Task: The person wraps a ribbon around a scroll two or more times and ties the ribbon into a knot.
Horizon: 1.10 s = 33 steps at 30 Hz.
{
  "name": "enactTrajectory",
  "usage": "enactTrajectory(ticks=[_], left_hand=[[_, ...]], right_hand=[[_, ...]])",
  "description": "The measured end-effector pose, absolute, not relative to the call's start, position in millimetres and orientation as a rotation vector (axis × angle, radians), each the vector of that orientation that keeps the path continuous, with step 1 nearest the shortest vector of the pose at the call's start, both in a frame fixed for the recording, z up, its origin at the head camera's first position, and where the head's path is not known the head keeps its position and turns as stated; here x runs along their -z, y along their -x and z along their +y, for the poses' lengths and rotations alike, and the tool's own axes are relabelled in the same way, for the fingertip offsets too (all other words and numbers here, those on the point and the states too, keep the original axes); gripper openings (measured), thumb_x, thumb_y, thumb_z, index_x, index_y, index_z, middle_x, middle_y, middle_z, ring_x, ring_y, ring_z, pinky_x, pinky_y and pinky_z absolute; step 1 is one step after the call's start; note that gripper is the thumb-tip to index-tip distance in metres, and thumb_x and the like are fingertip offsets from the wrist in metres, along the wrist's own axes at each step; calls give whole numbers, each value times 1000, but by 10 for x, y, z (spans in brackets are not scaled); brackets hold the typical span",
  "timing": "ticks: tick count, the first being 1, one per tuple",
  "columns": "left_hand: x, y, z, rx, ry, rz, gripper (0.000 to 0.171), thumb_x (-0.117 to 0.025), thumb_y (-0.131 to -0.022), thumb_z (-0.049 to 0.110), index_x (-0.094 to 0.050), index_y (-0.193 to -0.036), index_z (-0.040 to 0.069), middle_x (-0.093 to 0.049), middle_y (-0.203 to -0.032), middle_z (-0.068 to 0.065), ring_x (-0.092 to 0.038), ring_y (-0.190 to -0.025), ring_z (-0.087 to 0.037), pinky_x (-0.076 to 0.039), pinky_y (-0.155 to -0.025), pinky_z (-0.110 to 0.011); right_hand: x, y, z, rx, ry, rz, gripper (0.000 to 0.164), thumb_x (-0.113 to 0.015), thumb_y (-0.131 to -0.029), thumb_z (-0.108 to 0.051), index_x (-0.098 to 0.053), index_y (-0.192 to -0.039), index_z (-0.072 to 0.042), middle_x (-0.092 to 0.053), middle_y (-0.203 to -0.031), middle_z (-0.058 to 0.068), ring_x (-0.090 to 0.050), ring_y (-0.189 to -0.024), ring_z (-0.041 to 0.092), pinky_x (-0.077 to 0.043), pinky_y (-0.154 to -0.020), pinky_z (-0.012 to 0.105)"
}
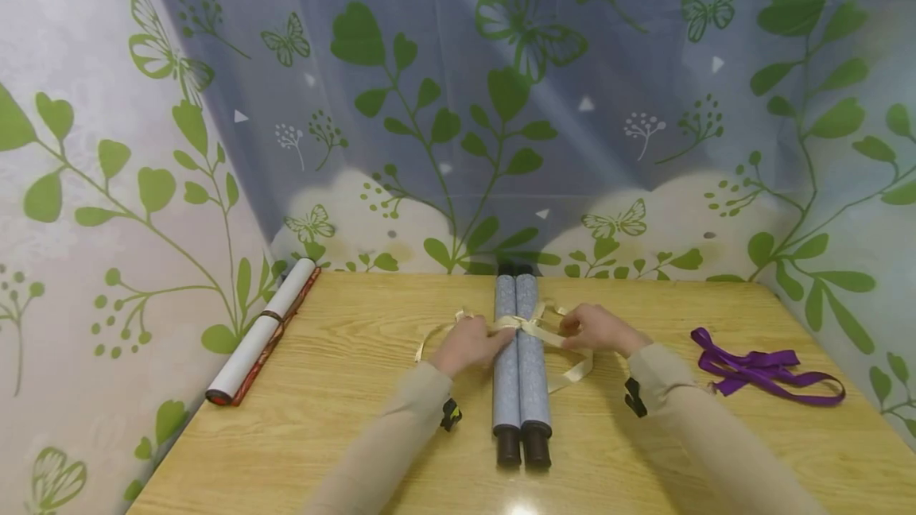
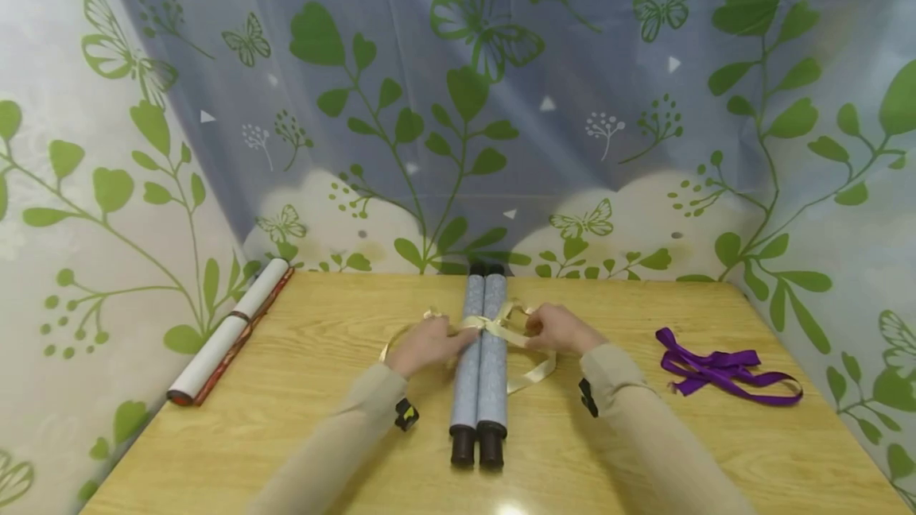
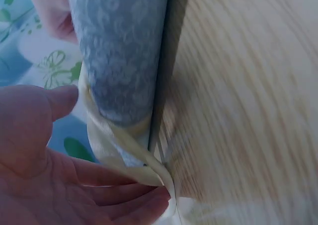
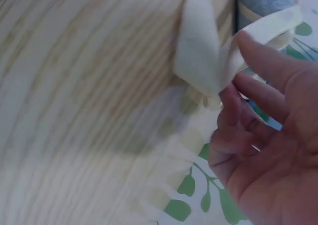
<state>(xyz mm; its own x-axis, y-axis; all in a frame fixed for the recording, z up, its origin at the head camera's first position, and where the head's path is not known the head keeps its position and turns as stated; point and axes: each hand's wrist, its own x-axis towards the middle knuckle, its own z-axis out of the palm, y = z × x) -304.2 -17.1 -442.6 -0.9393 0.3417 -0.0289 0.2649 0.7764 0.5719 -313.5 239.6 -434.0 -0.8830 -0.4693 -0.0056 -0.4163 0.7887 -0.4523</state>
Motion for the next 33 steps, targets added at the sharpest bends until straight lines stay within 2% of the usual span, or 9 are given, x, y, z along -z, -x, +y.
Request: enactTrajectory(ticks=[4, 10, 15, 19, 22, 24, 27, 31, 33], left_hand=[[4419, 3015, -56, -908, -522, 2833, 52, -49, -96, 57, -47, -63, 17, -52, -63, -3, -47, -52, -15, -39, -48, -28], [4399, 2999, 70, -931, -538, 2844, 49, -57, -92, 56, -47, -65, 17, -50, -63, -2, -47, -52, -15, -37, -46, -27], [4415, 3011, 150, -934, -569, 2867, 47, -63, -89, 55, -55, -69, 12, -53, -64, -2, -47, -51, -14, -37, -44, -26], [4421, 3013, 196, -828, -551, 2916, 60, -64, -86, 59, -63, -95, 0, -64, -87, -16, -60, -72, -23, -45, -55, -30], [4403, 2998, 209, -821, -507, 2899, 73, -64, -86, 60, -55, -115, -6, -65, -96, -21, -62, -83, -29, -48, -60, -32], [4390, 2995, 208, -855, -487, 2877, 75, -66, -86, 58, -51, -120, -6, -66, -95, -20, -63, -83, -30, -49, -60, -33], [4369, 2996, 194, -926, -469, 2834, 83, -69, -85, 53, -43, -134, -9, -66, -107, -24, -65, -95, -32, -54, -71, -37], [4337, 3002, 172, -901, -511, 2814, 90, -66, -89, 50, -27, -152, -1, -53, -137, -28, -52, -127, -41, -49, -99, -45], [4317, 3003, 161, -846, -556, 2814, 82, -63, -91, 47, -29, -154, 6, -51, -142, -25, -47, -132, -43, -45, -104, -48]], right_hand=[[4424, 3134, 2391, 690, 647, 2923, 13, -76, -80, -6, -74, -91, 1, -73, -85, 11, -67, -79, 23, -54, -70, 35], [4515, 3131, 2319, 793, 514, 2953, 1, -71, -80, -1, -71, -79, 0, -68, -69, 6, -58, -55, 12, -49, -52, 25], [4518, 3140, 2195, 866, 514, 2990, 18, -65, -80, 0, -63, -63, -6, -61, -57, -1, -48, -51, 8, -41, -52, 23], [4509, 3152, 2099, 881, 534, 2984, 22, -66, -80, -3, -62, -59, -5, -60, -55, -2, -44, -51, 8, -38, -52, 22], [4511, 3151, 2049, 902, 471, 2964, 17, -67, -80, -5, -69, -64, -4, -64, -58, 1, -46, -53, 9, -39, -53, 22], [4510, 3146, 2024, 921, 437, 2954, 15, -68, -80, -6, -71, -66, -4, -67, -61, 1, -49, -55, 9, -42, -55, 22], [4509, 3142, 1993, 937, 407, 2937, 13, -67, -81, -6, -73, -69, -5, -69, -64, 2, -51, -58, 10, -44, -57, 22], [4499, 3135, 1944, 961, 386, 2909, 12, -66, -81, -5, -73, -71, -4, -68, -64, 4, -53, -57, 10, -44, -56, 22], [4493, 3135, 1921, 973, 384, 2895, 13, -65, -82, -4, -73, -72, -3, -68, -64, 4, -53, -57, 10, -44, -55, 21]])
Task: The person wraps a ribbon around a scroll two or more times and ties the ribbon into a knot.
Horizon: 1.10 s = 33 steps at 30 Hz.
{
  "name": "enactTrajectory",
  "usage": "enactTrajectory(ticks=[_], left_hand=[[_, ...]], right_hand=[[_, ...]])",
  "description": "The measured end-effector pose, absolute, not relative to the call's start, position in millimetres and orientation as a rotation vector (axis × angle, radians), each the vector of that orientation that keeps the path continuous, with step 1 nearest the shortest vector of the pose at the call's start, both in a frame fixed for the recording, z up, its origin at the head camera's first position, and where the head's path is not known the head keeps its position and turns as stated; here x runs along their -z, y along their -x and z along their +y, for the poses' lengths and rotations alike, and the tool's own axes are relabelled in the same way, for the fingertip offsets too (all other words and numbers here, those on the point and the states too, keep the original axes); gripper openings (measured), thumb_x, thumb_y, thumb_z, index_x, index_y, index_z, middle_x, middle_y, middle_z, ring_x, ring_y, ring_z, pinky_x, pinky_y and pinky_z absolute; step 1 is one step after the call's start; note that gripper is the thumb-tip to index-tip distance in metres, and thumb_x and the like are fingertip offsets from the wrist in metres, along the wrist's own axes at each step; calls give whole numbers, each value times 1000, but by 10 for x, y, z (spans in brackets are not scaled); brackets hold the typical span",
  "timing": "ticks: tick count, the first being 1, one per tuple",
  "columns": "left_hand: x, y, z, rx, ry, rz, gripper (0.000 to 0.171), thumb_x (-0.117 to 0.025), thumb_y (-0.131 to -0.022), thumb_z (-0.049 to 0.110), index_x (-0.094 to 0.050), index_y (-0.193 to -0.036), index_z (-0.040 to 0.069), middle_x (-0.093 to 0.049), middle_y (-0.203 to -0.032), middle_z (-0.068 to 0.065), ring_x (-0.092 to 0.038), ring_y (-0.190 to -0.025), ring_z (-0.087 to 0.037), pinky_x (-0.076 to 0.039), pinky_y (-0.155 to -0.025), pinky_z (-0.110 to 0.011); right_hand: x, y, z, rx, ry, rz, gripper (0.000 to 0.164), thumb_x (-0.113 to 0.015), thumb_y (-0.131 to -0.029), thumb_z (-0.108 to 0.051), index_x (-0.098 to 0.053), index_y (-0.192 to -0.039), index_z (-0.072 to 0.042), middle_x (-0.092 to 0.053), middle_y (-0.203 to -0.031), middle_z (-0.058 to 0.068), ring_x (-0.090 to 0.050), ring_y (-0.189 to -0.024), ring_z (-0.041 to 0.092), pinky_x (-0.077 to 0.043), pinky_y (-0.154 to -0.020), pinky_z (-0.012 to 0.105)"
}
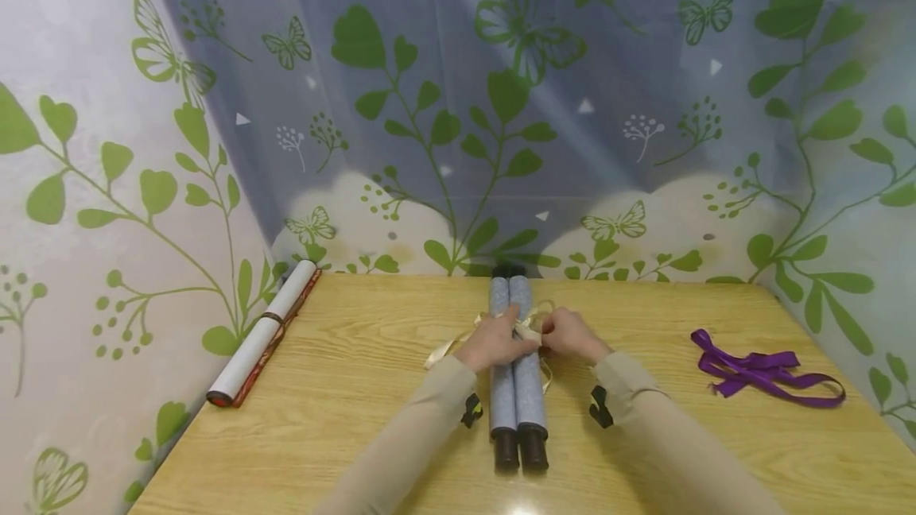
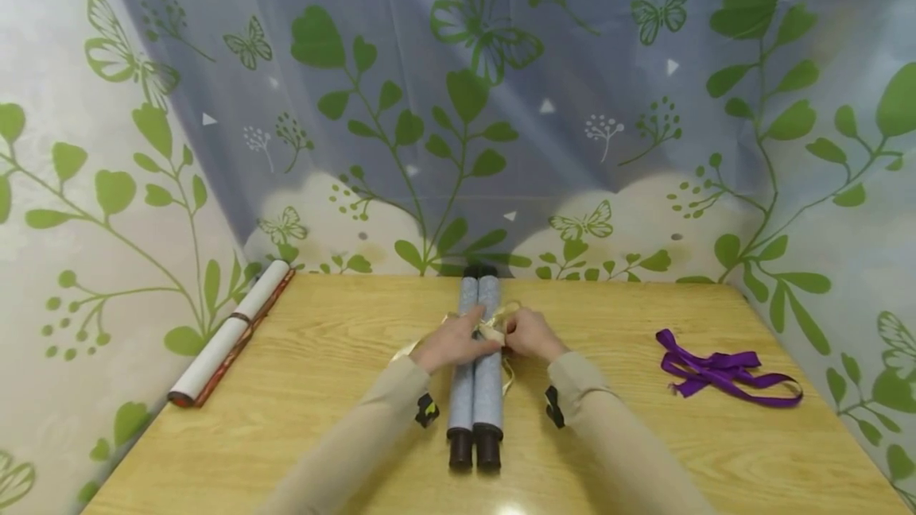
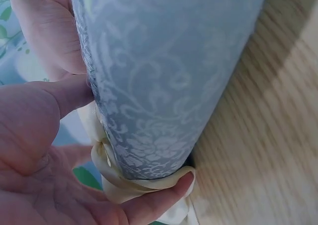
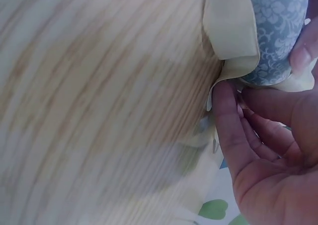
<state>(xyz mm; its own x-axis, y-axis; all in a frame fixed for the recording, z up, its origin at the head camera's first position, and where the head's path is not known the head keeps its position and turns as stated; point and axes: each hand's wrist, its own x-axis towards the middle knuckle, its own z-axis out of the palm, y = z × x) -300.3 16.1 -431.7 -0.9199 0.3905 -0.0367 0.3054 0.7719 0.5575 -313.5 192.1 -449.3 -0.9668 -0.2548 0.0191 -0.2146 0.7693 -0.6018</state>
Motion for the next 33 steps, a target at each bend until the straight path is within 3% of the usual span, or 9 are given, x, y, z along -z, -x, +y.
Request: enactTrajectory(ticks=[2, 6, 10, 15, 20, 26, 33], left_hand=[[4300, 3007, 149, -794, -608, 2817, 73, -61, -93, 44, -34, -153, 12, -52, -142, -21, -46, -133, -43, -43, -106, -49], [4272, 3021, 132, -701, -689, 2832, 63, -60, -94, 38, -41, -150, 16, -59, -136, -17, -56, -124, -37, -47, -100, -46], [4252, 3033, 125, -646, -718, 2842, 61, -59, -94, 36, -43, -149, 16, -65, -127, -15, -64, -107, -30, -52, -88, -40], [4244, 3033, 119, -633, -678, 2857, 59, -64, -91, 41, -48, -142, 17, -69, -112, -16, -64, -89, -27, -51, -72, -37], [4248, 3038, 99, -590, -638, 2872, 60, -68, -87, 45, -49, -137, 19, -69, -109, -17, -65, -88, -29, -51, -69, -38], [4222, 3038, 42, -596, -656, 2876, 53, -71, -85, 38, -51, -129, 16, -69, -99, -16, -63, -80, -27, -49, -63, -36], [4219, 3034, -74, -578, -680, 2909, 47, -73, -82, 33, -54, -121, 15, -68, -93, -14, -61, -76, -26, -47, -61, -35]], right_hand=[[4493, 3140, 1902, 961, 383, 2898, 14, -64, -82, -4, -72, -71, -2, -67, -63, 4, -52, -56, 10, -42, -53, 21], [4500, 3153, 1876, 926, 388, 2918, 17, -61, -81, -3, -70, -67, -2, -64, -60, 3, -49, -53, 11, -39, -52, 21], [4509, 3156, 1849, 935, 402, 2907, 16, -60, -82, -2, -70, -68, -1, -68, -63, 7, -52, -53, 10, -41, -52, 21], [4512, 3158, 1821, 952, 442, 2887, 17, -60, -83, -2, -70, -69, -2, -67, -64, 6, -51, -54, 10, -42, -53, 22], [4516, 3160, 1783, 957, 487, 2892, 15, -60, -81, -1, -70, -69, -3, -66, -62, 2, -52, -54, 9, -43, -54, 22], [4505, 3146, 1723, 1005, 509, 2857, 11, -63, -83, -4, -72, -77, -2, -70, -69, 4, -54, -59, 10, -46, -58, 22], [4495, 3134, 1629, 1014, 530, 2822, 16, -56, -85, -2, -69, -76, -2, -63, -66, 3, -50, -56, 10, -42, -54, 22]])
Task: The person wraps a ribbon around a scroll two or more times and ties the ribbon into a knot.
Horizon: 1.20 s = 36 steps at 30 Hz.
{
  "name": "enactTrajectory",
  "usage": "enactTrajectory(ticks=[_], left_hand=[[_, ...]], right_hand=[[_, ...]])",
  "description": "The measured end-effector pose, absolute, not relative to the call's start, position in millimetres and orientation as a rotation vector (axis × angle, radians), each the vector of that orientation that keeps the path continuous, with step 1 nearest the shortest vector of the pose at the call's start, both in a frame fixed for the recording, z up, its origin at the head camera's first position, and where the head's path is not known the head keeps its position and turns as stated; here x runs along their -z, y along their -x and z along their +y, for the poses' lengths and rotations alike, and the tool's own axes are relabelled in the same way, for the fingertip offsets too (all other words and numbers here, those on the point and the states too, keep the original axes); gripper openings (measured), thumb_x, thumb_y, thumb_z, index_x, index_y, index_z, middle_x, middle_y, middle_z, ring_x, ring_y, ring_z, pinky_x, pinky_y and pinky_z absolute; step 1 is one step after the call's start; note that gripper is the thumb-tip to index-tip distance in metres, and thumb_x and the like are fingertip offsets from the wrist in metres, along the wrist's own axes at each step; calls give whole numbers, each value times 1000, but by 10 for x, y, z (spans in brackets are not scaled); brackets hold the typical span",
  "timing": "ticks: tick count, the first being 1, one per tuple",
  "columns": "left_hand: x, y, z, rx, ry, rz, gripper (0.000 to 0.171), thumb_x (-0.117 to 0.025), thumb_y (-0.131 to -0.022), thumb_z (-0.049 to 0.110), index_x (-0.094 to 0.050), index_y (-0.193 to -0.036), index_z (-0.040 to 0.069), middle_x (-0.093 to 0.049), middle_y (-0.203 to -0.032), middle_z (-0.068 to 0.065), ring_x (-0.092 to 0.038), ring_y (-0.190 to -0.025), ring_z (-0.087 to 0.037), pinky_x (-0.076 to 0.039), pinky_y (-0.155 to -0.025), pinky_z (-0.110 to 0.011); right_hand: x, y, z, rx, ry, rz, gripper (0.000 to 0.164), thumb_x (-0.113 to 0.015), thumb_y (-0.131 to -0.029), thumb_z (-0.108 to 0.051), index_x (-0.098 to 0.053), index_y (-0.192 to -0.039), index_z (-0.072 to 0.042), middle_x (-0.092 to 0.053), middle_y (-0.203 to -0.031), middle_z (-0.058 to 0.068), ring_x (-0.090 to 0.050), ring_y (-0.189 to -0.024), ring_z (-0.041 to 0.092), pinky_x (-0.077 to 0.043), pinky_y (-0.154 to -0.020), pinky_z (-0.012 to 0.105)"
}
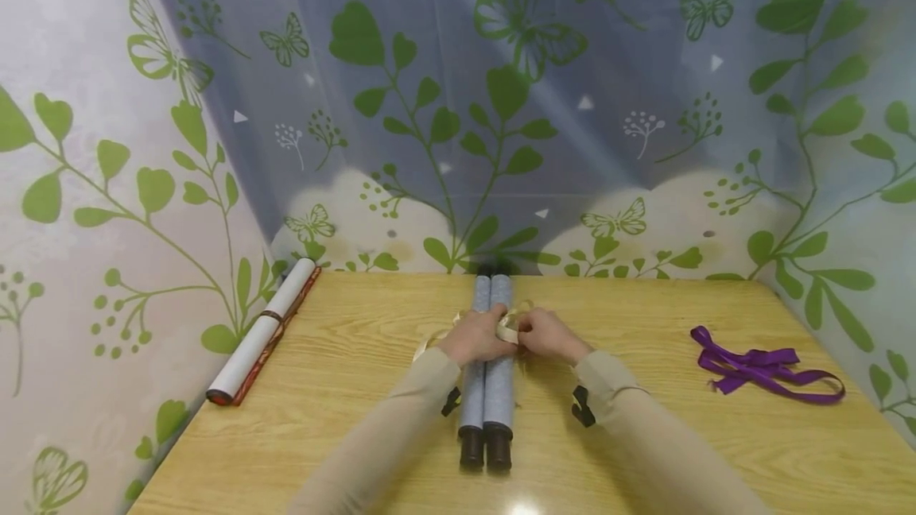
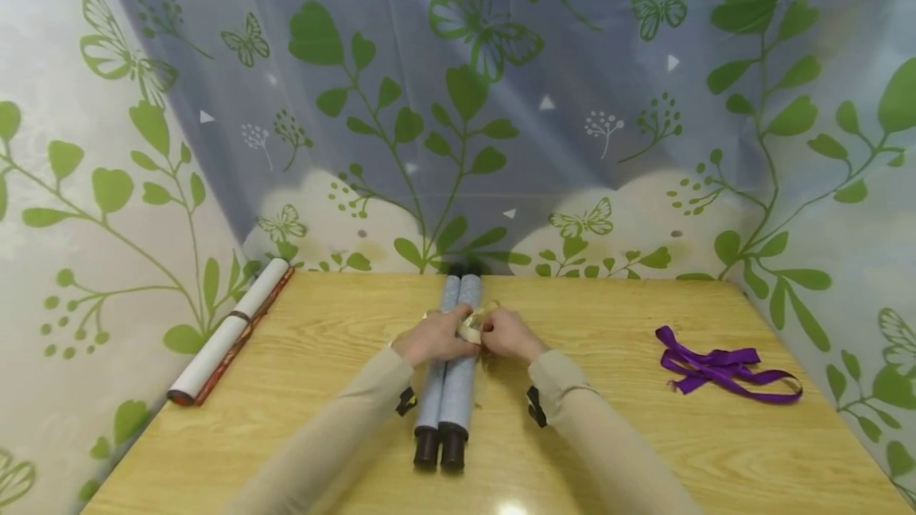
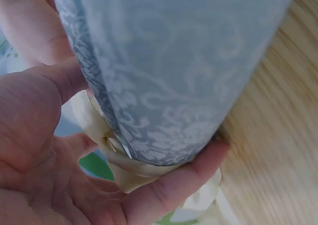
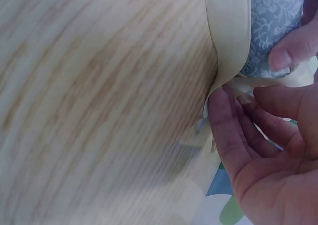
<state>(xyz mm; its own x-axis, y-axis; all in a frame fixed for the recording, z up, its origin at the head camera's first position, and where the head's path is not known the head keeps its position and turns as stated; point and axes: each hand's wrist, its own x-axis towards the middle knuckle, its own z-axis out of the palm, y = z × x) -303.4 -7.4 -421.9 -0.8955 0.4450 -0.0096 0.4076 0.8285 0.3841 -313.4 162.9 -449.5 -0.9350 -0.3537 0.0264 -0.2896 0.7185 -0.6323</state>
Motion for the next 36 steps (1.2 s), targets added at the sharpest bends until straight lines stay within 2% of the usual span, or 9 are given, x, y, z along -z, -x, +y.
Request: enactTrajectory(ticks=[6, 9, 13, 15, 18, 23, 26, 32, 36], left_hand=[[4242, 3048, -190, -575, -646, 2910, 53, -73, -81, 32, -54, -127, 14, -68, -97, -14, -61, -76, -26, -47, -61, -35], [4235, 3045, -273, -594, -608, 2875, 60, -72, -83, 31, -50, -137, 15, -67, -102, -16, -60, -78, -25, -49, -63, -36], [4238, 3062, -419, -610, -577, 2850, 67, -70, -84, 31, -44, -144, 16, -66, -117, -19, -65, -95, -31, -54, -74, -42], [4228, 3069, -504, -620, -575, 2845, 68, -70, -85, 31, -43, -146, 15, -64, -124, -21, -64, -104, -34, -54, -81, -45], [4229, 3086, -637, -631, -593, 2849, 67, -71, -86, 30, -44, -145, 13, -65, -120, -20, -65, -102, -34, -53, -82, -46], [4252, 3117, -849, -631, -589, 2846, 67, -72, -87, 30, -42, -145, 12, -63, -126, -20, -63, -109, -36, -52, -87, -48], [4262, 3143, -964, -617, -578, 2837, 69, -71, -88, 31, -41, -147, 13, -60, -131, -20, -60, -116, -37, -51, -91, -49], [4224, 3186, -1203, -597, -528, 2832, 71, -72, -87, 31, -40, -149, 15, -56, -138, -20, -56, -122, -38, -48, -94, -50], [4218, 3212, -1363, -617, -521, 2800, 71, -71, -89, 29, -38, -150, 14, -54, -140, -21, -58, -117, -33, -48, -88, -46]], right_hand=[[4538, 3135, 1633, 1037, 578, 2846, 23, -54, -85, 5, -70, -101, 3, -70, -87, 13, -59, -65, 13, -49, -58, 25], [4564, 3142, 1674, 1015, 569, 2911, 29, -53, -85, 4, -68, -110, 5, -71, -100, 18, -66, -81, 22, -55, -70, 32], [4531, 3129, 1737, 1012, 548, 2940, 31, -51, -89, 0, -68, -115, 4, -70, -109, 19, -66, -99, 29, -54, -82, 40], [4502, 3117, 1766, 1027, 544, 2936, 30, -51, -91, -2, -68, -115, 4, -70, -110, 20, -66, -99, 31, -54, -81, 41], [4482, 3102, 1811, 1042, 543, 2928, 29, -51, -95, -5, -68, -116, 5, -69, -113, 21, -65, -103, 35, -55, -82, 42], [4498, 3087, 1899, 1023, 520, 2935, 28, -51, -96, -8, -68, -115, 4, -68, -116, 22, -64, -107, 37, -54, -88, 47], [4512, 3076, 1955, 997, 502, 2955, 27, -52, -96, -8, -69, -114, 3, -69, -114, 20, -65, -106, 35, -53, -88, 46], [4492, 3058, 2023, 1046, 458, 2925, 26, -52, -97, -7, -69, -113, 4, -71, -108, 19, -62, -81, 20, -51, -69, 33], [4472, 3046, 2054, 1059, 445, 2912, 27, -51, -97, -7, -68, -115, 4, -71, -107, 18, -57, -73, 15, -47, -65, 29]])
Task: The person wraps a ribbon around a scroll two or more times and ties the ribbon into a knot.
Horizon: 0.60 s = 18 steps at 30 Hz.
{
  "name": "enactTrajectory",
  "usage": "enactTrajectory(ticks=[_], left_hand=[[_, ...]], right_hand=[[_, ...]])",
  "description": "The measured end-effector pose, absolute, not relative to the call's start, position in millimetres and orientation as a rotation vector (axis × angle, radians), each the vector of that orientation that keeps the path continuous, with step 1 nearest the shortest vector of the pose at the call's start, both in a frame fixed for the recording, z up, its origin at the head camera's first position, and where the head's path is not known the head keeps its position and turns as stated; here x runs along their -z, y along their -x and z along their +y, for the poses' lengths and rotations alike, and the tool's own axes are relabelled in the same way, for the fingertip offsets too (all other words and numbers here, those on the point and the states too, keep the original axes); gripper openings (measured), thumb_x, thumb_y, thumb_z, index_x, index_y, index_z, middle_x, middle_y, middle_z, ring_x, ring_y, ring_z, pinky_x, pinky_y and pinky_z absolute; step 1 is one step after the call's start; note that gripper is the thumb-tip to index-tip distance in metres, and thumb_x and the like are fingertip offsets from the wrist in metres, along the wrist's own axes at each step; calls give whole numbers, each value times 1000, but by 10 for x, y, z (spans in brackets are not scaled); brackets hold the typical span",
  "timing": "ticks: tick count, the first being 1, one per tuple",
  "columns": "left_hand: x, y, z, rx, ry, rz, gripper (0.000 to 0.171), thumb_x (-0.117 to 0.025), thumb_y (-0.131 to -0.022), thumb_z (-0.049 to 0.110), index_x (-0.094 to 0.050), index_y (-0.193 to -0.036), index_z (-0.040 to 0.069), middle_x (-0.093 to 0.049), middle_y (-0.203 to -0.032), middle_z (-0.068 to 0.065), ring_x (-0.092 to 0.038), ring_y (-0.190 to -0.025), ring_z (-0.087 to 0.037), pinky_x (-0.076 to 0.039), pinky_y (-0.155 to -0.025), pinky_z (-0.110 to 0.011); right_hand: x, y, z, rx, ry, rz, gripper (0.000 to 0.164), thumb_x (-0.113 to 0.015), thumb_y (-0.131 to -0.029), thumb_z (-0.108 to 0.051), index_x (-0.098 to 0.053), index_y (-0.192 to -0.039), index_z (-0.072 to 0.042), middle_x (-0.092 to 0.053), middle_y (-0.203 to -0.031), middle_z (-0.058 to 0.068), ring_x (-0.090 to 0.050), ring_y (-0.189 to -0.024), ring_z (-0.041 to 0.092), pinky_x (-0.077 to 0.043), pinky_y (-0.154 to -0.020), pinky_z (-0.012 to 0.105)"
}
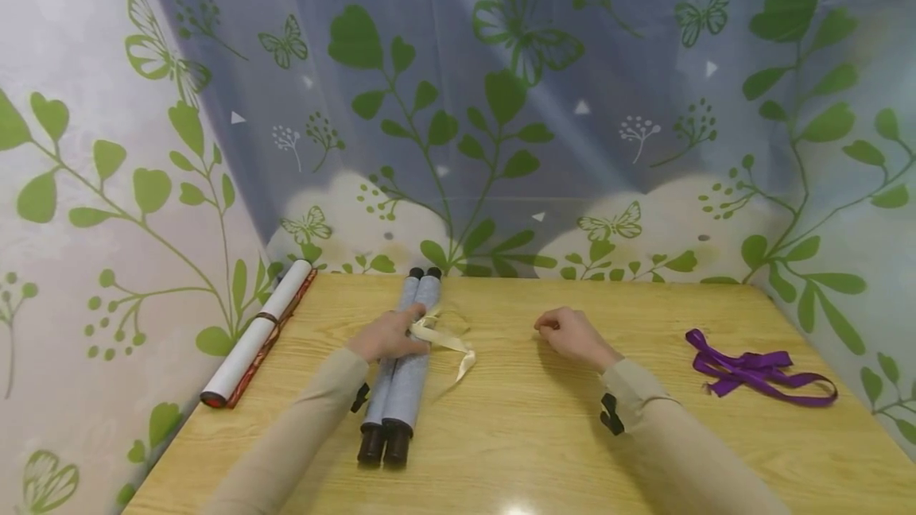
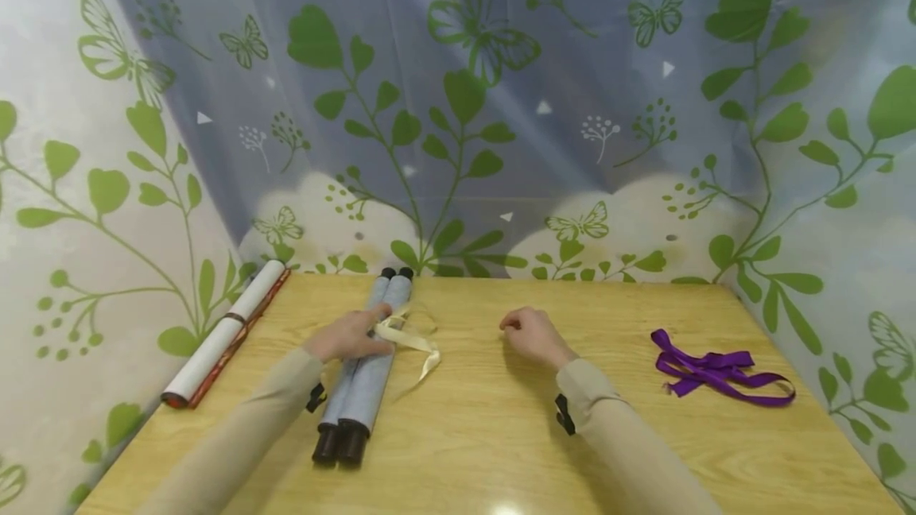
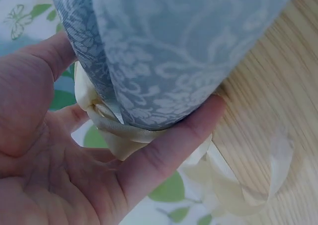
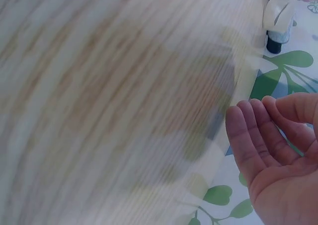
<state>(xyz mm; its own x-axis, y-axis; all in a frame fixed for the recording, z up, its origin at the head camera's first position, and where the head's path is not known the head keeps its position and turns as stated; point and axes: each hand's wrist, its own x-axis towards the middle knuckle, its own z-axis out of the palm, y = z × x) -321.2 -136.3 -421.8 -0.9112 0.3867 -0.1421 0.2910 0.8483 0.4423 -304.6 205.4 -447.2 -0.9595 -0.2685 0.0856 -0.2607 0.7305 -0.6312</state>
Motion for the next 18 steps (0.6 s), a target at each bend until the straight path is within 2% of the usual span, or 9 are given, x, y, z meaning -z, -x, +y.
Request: enactTrajectory(ticks=[3, 6, 10, 12, 13, 17, 18], left_hand=[[4225, 3229, -1488, -619, -513, 2790, 70, -70, -90, 29, -37, -150, 13, -54, -140, -21, -59, -110, -29, -47, -81, -42], [4216, 3227, -1607, -597, -508, 2795, 68, -70, -91, 28, -38, -148, 12, -54, -138, -22, -58, -109, -30, -47, -80, -42], [4181, 3222, -1743, -593, -472, 2775, 67, -69, -92, 27, -36, -149, 11, -50, -141, -26, -55, -117, -34, -46, -84, -44], [4172, 3228, -1804, -593, -449, 2766, 68, -68, -92, 28, -35, -149, 11, -48, -143, -27, -54, -120, -36, -46, -86, -45], [4169, 3234, -1831, -591, -433, 2763, 68, -68, -93, 28, -35, -150, 12, -48, -142, -27, -54, -118, -36, -46, -85, -45], [4165, 3252, -1938, -575, -388, 2767, 66, -69, -92, 30, -36, -148, 16, -53, -137, -26, -59, -100, -32, -46, -74, -42], [4161, 3254, -1960, -570, -380, 2769, 66, -69, -92, 31, -36, -148, 17, -53, -136, -25, -59, -97, -30, -46, -73, -41]], right_hand=[[4468, 3043, 2081, 1068, 434, 2911, 29, -50, -97, -7, -67, -116, 5, -71, -106, 19, -55, -68, 14, -46, -62, 29], [4471, 3039, 2115, 1041, 442, 2942, 30, -49, -97, -7, -67, -116, 5, -70, -106, 20, -55, -66, 16, -47, -63, 31], [4476, 3020, 2169, 941, 442, 3031, 30, -50, -96, -9, -68, -117, 4, -70, -112, 19, -66, -88, 27, -54, -77, 41], [4475, 3007, 2199, 888, 446, 3076, 30, -51, -96, -9, -67, -117, 4, -68, -117, 20, -66, -101, 33, -54, -85, 47], [4472, 3002, 2212, 867, 449, 3093, 31, -50, -96, -9, -67, -118, 4, -68, -119, 20, -66, -103, 33, -54, -86, 47], [4441, 2993, 2250, 841, 456, 3122, 33, -48, -96, -9, -66, -120, 5, -65, -124, 23, -64, -76, 26, -52, -70, 40], [4433, 2990, 2258, 824, 450, 3138, 34, -48, -96, -10, -66, -121, 5, -65, -124, 23, -63, -76, 26, -51, -69, 39]])
